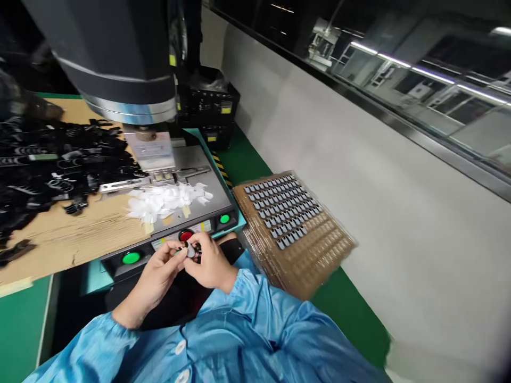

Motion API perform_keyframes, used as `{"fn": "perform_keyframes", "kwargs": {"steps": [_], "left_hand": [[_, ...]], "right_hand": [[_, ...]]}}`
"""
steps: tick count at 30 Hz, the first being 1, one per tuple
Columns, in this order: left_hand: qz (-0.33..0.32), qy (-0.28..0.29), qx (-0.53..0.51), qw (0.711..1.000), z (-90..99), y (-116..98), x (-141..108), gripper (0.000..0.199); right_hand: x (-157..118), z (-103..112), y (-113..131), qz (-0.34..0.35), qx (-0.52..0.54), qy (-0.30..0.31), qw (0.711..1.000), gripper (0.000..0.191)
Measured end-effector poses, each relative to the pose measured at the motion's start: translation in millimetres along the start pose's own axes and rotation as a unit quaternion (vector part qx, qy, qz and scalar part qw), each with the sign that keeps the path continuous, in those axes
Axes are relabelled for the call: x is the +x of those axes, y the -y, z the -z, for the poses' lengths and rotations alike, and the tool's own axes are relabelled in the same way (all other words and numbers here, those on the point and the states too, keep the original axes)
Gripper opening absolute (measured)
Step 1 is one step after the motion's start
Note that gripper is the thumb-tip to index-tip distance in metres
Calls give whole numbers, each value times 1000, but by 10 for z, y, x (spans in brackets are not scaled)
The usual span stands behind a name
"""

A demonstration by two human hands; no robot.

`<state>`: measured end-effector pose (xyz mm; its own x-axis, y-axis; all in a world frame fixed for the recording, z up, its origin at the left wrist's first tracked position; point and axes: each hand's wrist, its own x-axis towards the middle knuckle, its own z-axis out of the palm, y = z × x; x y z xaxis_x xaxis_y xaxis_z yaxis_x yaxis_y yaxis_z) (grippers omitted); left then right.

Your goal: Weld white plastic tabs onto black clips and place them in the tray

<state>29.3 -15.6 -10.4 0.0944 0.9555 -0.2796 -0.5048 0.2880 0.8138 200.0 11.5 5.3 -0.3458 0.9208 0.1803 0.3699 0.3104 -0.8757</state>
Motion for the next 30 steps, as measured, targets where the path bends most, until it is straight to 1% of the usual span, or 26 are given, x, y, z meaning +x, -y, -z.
{"fn": "perform_keyframes", "kwargs": {"steps": [3,5,7,9,10,11,12,15,16,18,19,21,23,25,30], "left_hand": [[24,29,64,997,-23,28,-49,38],[43,48,115,991,-36,20,-86,44],[53,67,170,982,-30,15,-111,48],[51,87,219,970,-9,23,-123,48],[46,99,238,965,5,31,-124,47],[39,111,255,960,20,40,-123,45],[30,123,269,955,34,49,-120,43],[4,153,303,941,71,70,-103,39],[0,158,311,937,81,74,-97,38],[-5,159,322,933,98,76,-88,38],[-8,157,326,932,104,75,-86,37],[-13,151,334,930,111,70,-84,37],[-20,149,343,927,110,64,-86,35],[-24,148,349,925,103,58,-91,34],[-22,139,348,927,86,61,-112,34]], "right_hand": [[-146,86,-22,13,-56,-14,998,29],[-237,262,-80,7,-76,-32,997,25],[-325,566,-205,-16,-94,-77,993,22],[-427,994,-402,-59,-124,-137,981,22],[-490,1245,-522,-89,-155,-168,969,23],[-561,1510,-652,-130,-194,-201,951,25],[-639,1782,-785,-177,-234,-232,927,26],[-881,2538,-1161,-258,-286,-298,874,35],[-951,2742,-1268,-312,-317,-312,839,36],[-1059,3050,-1448,-393,-359,-307,789,37],[-1094,3151,-1521,-422,-377,-295,770,37],[-1125,3267,-1637,-448,-404,-262,754,35],[-1115,3305,-1718,-456,-425,-231,747,34],[-1083,3311,-1775,-459,-435,-215,744,35],[-1012,3334,-1851,-459,-444,-208,741,36]]}}
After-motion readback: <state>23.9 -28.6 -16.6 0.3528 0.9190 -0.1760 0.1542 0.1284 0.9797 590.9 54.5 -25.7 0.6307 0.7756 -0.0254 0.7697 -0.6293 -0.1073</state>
